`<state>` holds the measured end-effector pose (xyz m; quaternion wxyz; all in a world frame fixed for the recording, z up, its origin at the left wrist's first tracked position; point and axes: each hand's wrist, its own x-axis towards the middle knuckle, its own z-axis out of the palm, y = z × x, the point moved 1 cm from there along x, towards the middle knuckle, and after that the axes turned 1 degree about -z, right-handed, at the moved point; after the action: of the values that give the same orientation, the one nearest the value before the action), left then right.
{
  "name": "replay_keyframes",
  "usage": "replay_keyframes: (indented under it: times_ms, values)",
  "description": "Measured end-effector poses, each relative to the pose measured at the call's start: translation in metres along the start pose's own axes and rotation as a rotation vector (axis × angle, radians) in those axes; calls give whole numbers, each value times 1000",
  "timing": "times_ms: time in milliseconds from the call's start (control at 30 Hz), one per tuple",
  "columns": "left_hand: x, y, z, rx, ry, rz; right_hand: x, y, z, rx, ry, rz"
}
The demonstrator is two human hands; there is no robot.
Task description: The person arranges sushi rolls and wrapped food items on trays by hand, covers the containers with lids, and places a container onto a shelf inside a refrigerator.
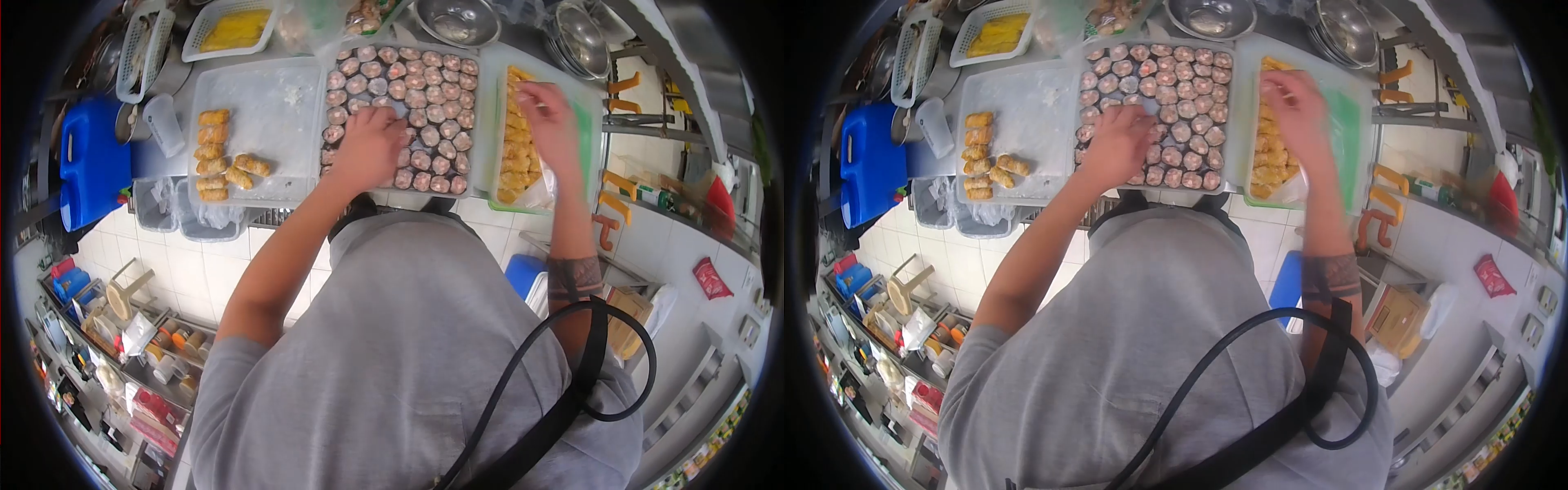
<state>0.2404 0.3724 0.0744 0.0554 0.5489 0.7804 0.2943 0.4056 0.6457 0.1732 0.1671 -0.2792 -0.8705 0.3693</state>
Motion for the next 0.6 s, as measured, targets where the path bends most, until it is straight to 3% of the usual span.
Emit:
replay_keyframes:
  times_ms: [133, 167, 233, 333, 600]
  values:
    - [-12, 4, -20, -28, 72, -63, -20, 43, -69, -11, 259, 125]
    - [-18, 3, -25, -27, 69, -49, -28, 49, -78, -11, 273, 129]
    - [-33, 3, -33, -83, 84, -62, -43, 54, -90, -225, 178, 374]
    - [-53, 18, -47, -154, 68, -114, -77, 69, -63, -256, 38, 186]
    - [-69, 22, -44, -166, 3, -131, -103, 70, -27, -439, 17, 224]
